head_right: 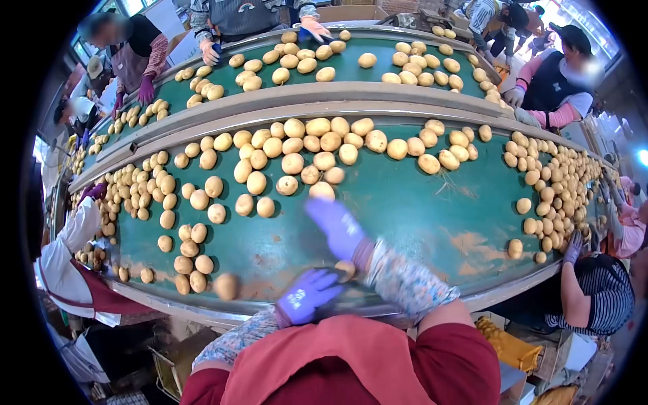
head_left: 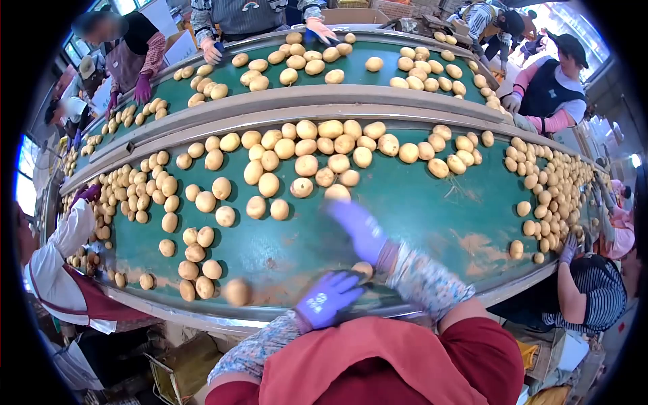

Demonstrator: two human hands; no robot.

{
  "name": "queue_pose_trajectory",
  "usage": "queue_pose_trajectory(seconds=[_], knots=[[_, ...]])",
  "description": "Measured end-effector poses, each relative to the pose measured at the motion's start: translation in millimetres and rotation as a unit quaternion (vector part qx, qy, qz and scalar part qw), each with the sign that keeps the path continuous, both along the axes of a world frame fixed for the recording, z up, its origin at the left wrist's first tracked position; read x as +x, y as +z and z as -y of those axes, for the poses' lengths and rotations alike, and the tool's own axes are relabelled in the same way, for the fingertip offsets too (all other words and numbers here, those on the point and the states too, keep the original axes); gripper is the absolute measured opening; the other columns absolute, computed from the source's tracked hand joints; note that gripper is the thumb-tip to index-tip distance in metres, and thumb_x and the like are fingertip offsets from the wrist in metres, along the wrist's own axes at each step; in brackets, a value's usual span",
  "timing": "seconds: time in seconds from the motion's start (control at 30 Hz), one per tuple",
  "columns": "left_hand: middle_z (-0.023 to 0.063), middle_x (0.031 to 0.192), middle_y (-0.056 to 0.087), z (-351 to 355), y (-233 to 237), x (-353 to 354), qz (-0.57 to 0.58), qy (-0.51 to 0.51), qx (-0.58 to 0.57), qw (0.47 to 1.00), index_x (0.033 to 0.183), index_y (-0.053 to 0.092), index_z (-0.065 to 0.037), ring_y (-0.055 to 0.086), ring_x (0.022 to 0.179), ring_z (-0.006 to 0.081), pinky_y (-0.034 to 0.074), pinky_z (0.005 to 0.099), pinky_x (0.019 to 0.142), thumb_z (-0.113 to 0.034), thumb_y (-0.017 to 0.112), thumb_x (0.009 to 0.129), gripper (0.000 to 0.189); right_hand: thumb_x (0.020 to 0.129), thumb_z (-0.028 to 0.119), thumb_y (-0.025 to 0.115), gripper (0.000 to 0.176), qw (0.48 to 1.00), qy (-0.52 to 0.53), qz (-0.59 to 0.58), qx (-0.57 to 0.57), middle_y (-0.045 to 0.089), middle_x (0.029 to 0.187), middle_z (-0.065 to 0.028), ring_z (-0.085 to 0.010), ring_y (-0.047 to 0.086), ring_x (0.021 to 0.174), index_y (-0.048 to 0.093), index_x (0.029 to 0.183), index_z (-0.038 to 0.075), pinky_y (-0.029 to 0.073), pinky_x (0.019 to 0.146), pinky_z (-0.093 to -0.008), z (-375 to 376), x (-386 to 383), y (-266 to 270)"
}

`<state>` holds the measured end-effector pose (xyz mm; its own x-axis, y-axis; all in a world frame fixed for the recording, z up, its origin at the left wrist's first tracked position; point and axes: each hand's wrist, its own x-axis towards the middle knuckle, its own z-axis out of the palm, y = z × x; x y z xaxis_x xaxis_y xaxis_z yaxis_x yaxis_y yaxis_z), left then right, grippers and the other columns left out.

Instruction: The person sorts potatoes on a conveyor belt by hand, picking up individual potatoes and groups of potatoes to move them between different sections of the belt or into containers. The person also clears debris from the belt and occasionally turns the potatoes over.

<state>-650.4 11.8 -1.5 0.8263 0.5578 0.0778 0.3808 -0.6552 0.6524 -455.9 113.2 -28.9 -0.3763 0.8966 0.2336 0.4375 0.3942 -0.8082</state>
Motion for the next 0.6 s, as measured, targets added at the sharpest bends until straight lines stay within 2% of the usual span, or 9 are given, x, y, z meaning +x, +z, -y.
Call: queue_pose_trajectory(seconds=[0.03,0.07,0.1,0.17,0.2,0.33,0.47,0.5,0.6], knots=[[0.0193,0.137,0.054,-6,6,-18,-0.009,0.036,0.043,0.998,0.133,0.056,-0.006,0.051,0.123,0.0424,0.043,0.0508,0.103,-0.013,0.066,0.078,0.057,0.104,0.017,0.044,0.033,0.992,-0.088,-0.094,0.012,0.061,0.130,-0.0156,-0.0292,0.056,0.123,0.058,0.132,0.004,0.043,0.106,-0.0398,-26,0,56],[0.0194,0.137,0.054,-7,-2,-41,-0.013,0.102,0.046,0.994,0.132,0.057,-0.005,0.052,0.122,0.0425,0.043,0.0504,0.102,-0.012,0.066,0.079,0.055,0.101,0.016,0.050,0.027,0.975,-0.159,0.072,0.140,0.065,0.116,-0.0140,-0.0303,0.061,0.108,0.060,0.122,0.002,0.048,0.093,-0.0394,-58,14,67],[0.0195,0.136,0.054,-5,-15,-65,-0.018,0.169,0.050,0.984,0.131,0.058,-0.005,0.053,0.121,0.0426,0.044,0.0500,0.101,-0.012,0.066,0.079,0.053,0.092,0.017,0.062,0.028,0.941,-0.260,-0.217,-0.016,0.065,0.108,-0.0158,-0.0333,0.061,0.102,0.061,0.115,0.003,0.050,0.085,-0.0406,-93,29,54],[0.0202,0.135,0.055,-11,-17,-98,-0.008,0.289,0.045,0.956,0.129,0.059,-0.004,0.054,0.119,0.0427,0.045,0.0498,0.100,-0.010,0.066,0.081,0.048,0.084,0.029,0.069,0.054,0.866,-0.367,0.279,0.194,0.061,0.123,-0.0180,-0.0384,0.060,0.110,0.055,0.132,0.008,0.049,0.093,-0.0453,-164,100,-7],[0.0208,0.134,0.055,-13,-9,-110,0.004,0.342,0.033,0.939,0.127,0.059,-0.004,0.054,0.119,0.0426,0.045,0.0499,0.100,-0.009,0.066,0.082,0.046,0.083,0.030,0.068,0.063,0.878,-0.368,0.305,0.004,0.060,0.128,-0.0171,-0.0378,0.059,0.114,0.049,0.140,0.011,0.047,0.097,-0.0482,-182,121,-37],[0.0222,0.128,0.059,-27,-4,-141,0.035,0.384,0.054,0.921,0.124,0.061,-0.002,0.057,0.114,0.0430,0.047,0.0495,0.097,-0.007,0.067,0.084,0.040,0.082,0.023,0.065,0.046,0.821,-0.257,0.509,-0.029,0.062,0.120,-0.0126,-0.0343,0.061,0.109,0.055,0.126,0.014,0.046,0.095,-0.0485,-138,40,10],[0.0205,0.131,0.057,-44,-7,-140,0.022,0.258,0.071,0.963,0.122,0.060,-0.004,0.055,0.117,0.0425,0.045,0.0548,0.097,-0.018,0.075,0.081,0.046,0.078,0.023,0.075,0.053,0.971,0.044,0.216,-0.097,0.061,0.120,-0.0198,-0.0402,0.061,0.106,0.055,0.126,0.008,0.049,0.094,-0.0460,-92,18,15],[0.0199,0.134,0.056,-48,-10,-135,0.040,0.202,0.084,0.975,0.123,0.060,-0.005,0.054,0.120,0.0421,0.043,0.0557,0.099,-0.021,0.076,0.080,0.049,0.080,0.025,0.076,0.057,0.934,0.190,0.223,-0.206,0.061,0.120,-0.0190,-0.0336,0.062,0.106,0.054,0.129,0.005,0.048,0.096,-0.0415,-97,5,60],[0.0136,0.134,0.056,-59,-7,-116,0.033,0.064,0.116,0.991,0.124,0.061,-0.011,0.054,0.122,0.0349,0.042,0.0520,0.103,-0.020,0.069,0.081,0.045,0.084,0.020,0.075,0.057,0.988,-0.025,-0.063,-0.138,0.061,0.117,-0.0128,-0.0240,0.060,0.104,0.052,0.134,0.003,0.049,0.094,-0.0362,-125,1,43]])
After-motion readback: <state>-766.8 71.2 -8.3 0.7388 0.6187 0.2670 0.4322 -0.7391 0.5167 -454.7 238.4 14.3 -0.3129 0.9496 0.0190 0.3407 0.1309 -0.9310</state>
